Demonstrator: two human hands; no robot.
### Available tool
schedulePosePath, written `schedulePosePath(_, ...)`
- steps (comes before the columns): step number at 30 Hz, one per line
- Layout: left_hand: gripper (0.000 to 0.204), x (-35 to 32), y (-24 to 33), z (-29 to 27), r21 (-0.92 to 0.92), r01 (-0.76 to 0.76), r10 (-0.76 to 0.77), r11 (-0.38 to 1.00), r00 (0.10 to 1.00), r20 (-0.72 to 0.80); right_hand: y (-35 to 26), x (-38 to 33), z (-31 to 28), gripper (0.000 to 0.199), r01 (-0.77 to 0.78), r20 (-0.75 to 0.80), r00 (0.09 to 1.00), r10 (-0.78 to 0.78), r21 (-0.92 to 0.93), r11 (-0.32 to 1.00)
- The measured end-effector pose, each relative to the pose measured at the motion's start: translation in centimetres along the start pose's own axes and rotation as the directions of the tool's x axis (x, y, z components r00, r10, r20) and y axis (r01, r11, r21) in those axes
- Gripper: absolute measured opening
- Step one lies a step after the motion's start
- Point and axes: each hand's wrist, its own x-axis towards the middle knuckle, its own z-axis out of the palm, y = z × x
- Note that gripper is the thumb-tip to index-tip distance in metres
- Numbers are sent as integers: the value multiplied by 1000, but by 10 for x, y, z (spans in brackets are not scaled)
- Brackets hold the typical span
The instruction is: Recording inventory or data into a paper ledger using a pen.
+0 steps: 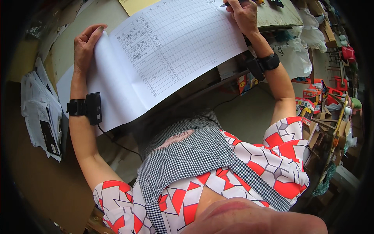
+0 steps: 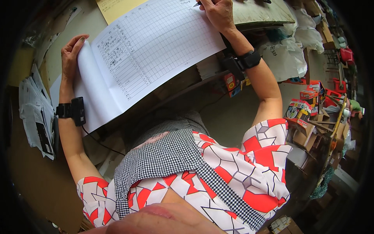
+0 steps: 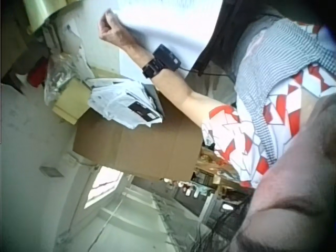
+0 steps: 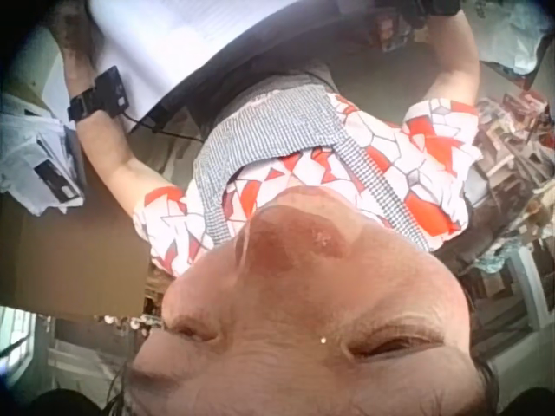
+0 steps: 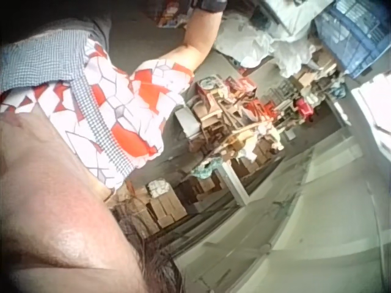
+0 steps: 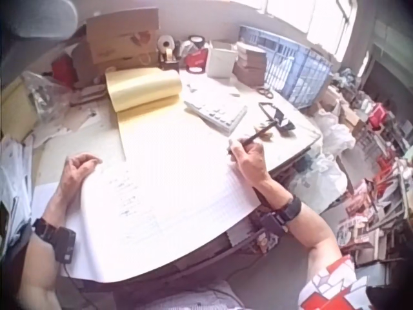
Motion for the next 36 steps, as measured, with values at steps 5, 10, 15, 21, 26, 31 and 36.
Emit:
schedulePosePath(5,24,1,-2,0,-21,-5,6,1000,1000,13,-2,-7,0,27,25,-25,999,-26,-31,999)
schedulePosePath(10,23,0,0,1,-12,-51,51,999,999,13,-5,-9,-2,27,81,-42,996,-84,-50,995)
schedulePosePath(15,24,-1,-11,4,-24,-24,24,999,1000,15,2,-12,0,27,57,-30,998,-57,-22,998)
schedulePosePath(21,27,-7,-16,2,9,10,-10,1000,1000,7,8,-15,4,28,53,-16,998,-54,-13,998)
schedulePosePath(26,27,-4,-13,1,12,20,-21,1000,1000,13,3,-15,3,29,40,8,999,-40,-15,999)
schedulePosePath(31,28,-5,-13,-2,26,40,-41,999,999,22,-2,-16,5,29,10,20,1000,-10,-22,1000)
schedulePosePath(36,28,-6,-10,-2,30,47,-47,998,999,14,0,-17,7,28,0,18,1000,1,-53,999)
